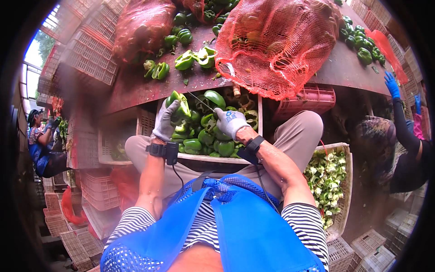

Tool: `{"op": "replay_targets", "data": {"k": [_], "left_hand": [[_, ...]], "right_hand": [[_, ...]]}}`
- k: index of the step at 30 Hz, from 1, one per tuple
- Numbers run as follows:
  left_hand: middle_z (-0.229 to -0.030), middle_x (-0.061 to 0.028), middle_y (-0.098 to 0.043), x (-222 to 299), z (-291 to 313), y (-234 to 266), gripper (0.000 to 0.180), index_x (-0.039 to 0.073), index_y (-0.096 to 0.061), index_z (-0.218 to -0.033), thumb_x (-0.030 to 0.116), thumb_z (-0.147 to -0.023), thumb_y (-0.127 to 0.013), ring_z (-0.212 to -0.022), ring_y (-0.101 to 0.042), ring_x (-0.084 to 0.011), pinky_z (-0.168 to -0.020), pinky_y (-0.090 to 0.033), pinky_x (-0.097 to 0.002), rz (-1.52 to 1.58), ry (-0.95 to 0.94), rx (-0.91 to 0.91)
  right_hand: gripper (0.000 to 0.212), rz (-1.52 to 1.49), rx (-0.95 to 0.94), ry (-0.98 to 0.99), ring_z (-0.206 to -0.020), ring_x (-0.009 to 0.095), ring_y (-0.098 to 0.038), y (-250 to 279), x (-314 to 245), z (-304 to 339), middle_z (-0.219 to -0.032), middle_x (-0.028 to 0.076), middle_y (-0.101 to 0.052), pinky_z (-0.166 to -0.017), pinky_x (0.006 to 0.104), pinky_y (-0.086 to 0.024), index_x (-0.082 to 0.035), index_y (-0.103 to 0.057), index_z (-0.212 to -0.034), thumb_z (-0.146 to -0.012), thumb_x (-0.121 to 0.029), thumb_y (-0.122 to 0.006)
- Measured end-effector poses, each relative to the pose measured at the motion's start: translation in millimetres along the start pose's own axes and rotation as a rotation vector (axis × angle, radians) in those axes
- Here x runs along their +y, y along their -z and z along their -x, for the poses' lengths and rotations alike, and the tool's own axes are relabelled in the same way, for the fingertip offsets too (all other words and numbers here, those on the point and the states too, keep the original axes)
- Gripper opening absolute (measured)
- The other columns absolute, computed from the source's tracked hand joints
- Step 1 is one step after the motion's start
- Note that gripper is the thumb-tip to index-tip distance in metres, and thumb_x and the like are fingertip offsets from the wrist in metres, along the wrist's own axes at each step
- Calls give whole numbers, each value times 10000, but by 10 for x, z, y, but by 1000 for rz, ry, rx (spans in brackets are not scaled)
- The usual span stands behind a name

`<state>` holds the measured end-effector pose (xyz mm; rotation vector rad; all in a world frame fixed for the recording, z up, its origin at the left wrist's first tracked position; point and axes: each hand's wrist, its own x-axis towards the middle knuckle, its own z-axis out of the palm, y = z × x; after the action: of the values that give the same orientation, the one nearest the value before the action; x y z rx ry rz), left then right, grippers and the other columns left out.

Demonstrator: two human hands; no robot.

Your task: The recorder prepares green bell peppers by cutting them with a knife and a cleaver and sorting them into plastic crates.

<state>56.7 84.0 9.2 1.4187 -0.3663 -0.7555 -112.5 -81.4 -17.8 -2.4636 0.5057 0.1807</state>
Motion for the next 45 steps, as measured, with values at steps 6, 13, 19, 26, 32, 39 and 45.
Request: {"op": "replay_targets", "data": {"k": [6,13,19,26,32,39,45], "left_hand": [[-1174,-152,-553,374,-812,227,714,69,-474,-1301,275,-723,-840,-1051,-594,-282,-913,-495,-378,-918,-494,316],[-1565,-183,-247,530,-2122,-174,814,261,-227,-1536,439,-862,-646,-1329,-405,-442,-1054,-394,-509,-1723,-116,193],[-1201,-139,-604,521,-2122,-960,360,176,-626,-1196,323,-868,-641,-1030,-610,-345,-866,-482,-470,-1560,-1010,274],[-1029,-150,-671,-539,-1911,-2313,317,68,-624,-1113,306,-907,-586,-923,-664,-315,-751,-528,-401,-1397,-634,-502],[-1206,-151,-535,-588,-2308,-3184,476,135,-474,-1265,422,-895,-561,-906,-645,-365,-748,-506,-486,-1416,-1016,-216],[-1160,-235,-590,-71,-2579,-3860,394,144,-492,-1270,222,-887,-536,-1004,-642,-385,-859,-503,-492,-1607,-553,-470],[-1259,-240,-547,-188,-2606,-3415,561,195,-435,-1388,258,-850,-585,-1122,-595,-403,-910,-491,-483,-1413,-438,-566]], "right_hand": [[471,-260,156,-36,-872,382,-668,77,49,137,-911,202,-689,-778,485,-514,-174,-504,-1323,-873,-306,-545],[474,-440,227,-40,-839,370,-675,291,320,468,-893,177,-697,-768,464,-522,-128,-498,-1322,-882,-293,-559],[431,-504,453,-60,-830,356,-683,399,422,534,-909,173,-697,-750,449,-529,-108,-510,-1283,-885,-254,-584],[395,-862,930,-25,-531,157,-603,457,515,739,-689,109,-622,-531,300,-472,-25,-573,-1245,-859,-88,-626],[300,-973,1032,-21,-516,83,-497,549,595,791,-613,53,-508,-496,280,-418,-21,-588,-1155,-863,-72,-633],[256,-1125,1023,-53,-508,58,-471,571,667,787,-585,20,-497,-482,267,-393,-28,-586,-1129,-881,-80,-621],[268,-1059,1098,-41,-517,69,-552,641,696,766,-593,29,-560,-495,264,-435,-23,-586,-1151,-888,-73,-612]]}}
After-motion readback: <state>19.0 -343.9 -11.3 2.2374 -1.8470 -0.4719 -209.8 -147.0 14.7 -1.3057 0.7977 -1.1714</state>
